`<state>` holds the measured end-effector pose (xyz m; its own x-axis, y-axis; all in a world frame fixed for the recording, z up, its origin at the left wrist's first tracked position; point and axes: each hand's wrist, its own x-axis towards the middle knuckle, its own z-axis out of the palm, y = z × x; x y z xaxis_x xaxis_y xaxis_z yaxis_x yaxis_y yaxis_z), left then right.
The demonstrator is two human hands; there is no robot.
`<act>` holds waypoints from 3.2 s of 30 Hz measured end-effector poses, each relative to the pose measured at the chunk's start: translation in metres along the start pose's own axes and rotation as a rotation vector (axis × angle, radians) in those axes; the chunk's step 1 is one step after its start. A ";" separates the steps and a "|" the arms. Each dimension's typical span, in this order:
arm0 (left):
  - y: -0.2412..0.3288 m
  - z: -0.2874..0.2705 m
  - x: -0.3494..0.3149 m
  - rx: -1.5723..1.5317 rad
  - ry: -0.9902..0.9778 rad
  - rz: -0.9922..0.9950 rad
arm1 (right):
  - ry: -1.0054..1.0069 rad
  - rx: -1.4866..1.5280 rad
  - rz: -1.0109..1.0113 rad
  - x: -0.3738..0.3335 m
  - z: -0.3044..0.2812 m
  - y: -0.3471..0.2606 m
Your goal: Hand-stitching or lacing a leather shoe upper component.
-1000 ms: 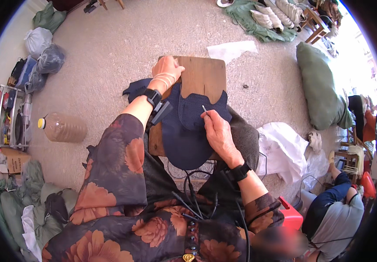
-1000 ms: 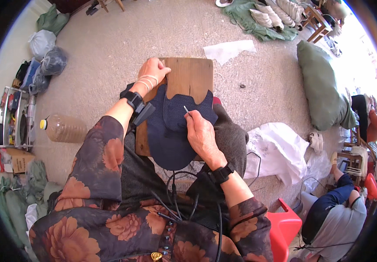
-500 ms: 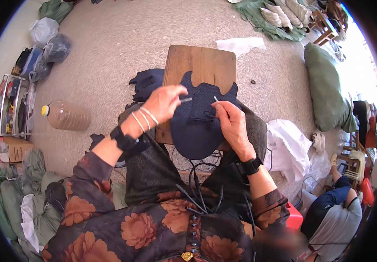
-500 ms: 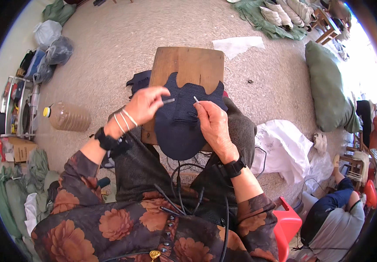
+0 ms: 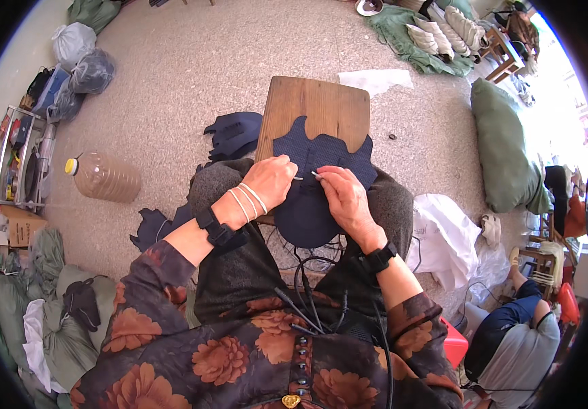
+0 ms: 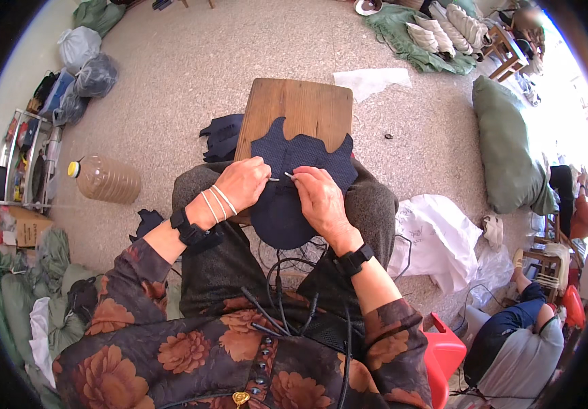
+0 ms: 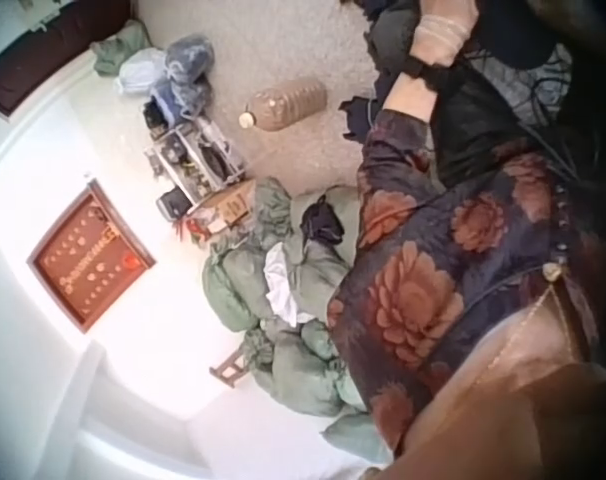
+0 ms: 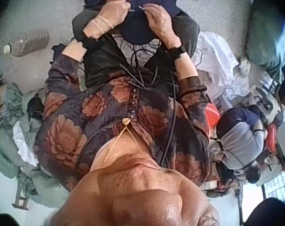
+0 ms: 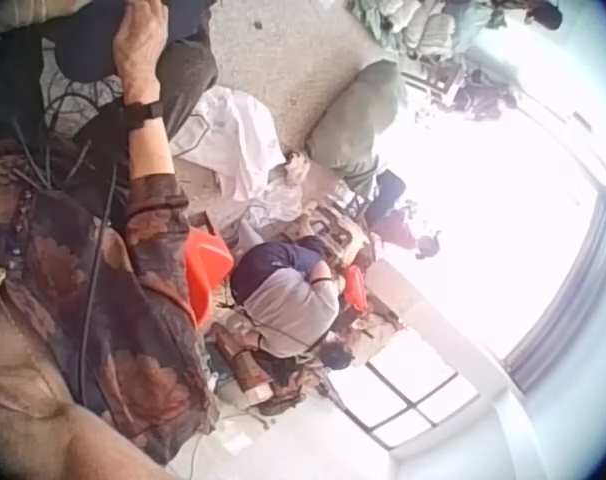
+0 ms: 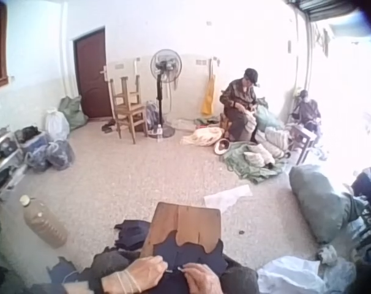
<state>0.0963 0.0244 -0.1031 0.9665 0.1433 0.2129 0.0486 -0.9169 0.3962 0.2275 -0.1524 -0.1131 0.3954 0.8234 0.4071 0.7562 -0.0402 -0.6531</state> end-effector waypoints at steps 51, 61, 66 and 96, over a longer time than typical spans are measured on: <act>0.013 0.014 0.000 0.014 0.141 -0.135 | 0.029 0.097 0.167 0.033 0.008 0.004; 0.004 0.015 -0.006 -0.150 0.166 -0.193 | 0.106 0.001 0.120 0.051 -0.022 0.014; 0.004 0.017 -0.004 -0.172 0.117 -0.261 | 0.163 0.004 0.303 0.034 -0.028 0.024; 0.006 0.035 -0.001 -0.225 0.244 -0.150 | -0.064 -0.220 0.095 0.007 0.007 -0.006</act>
<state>0.1048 0.0060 -0.1325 0.8627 0.3797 0.3339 0.1023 -0.7777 0.6202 0.2222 -0.1426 -0.1106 0.4418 0.8439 0.3045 0.8151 -0.2358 -0.5292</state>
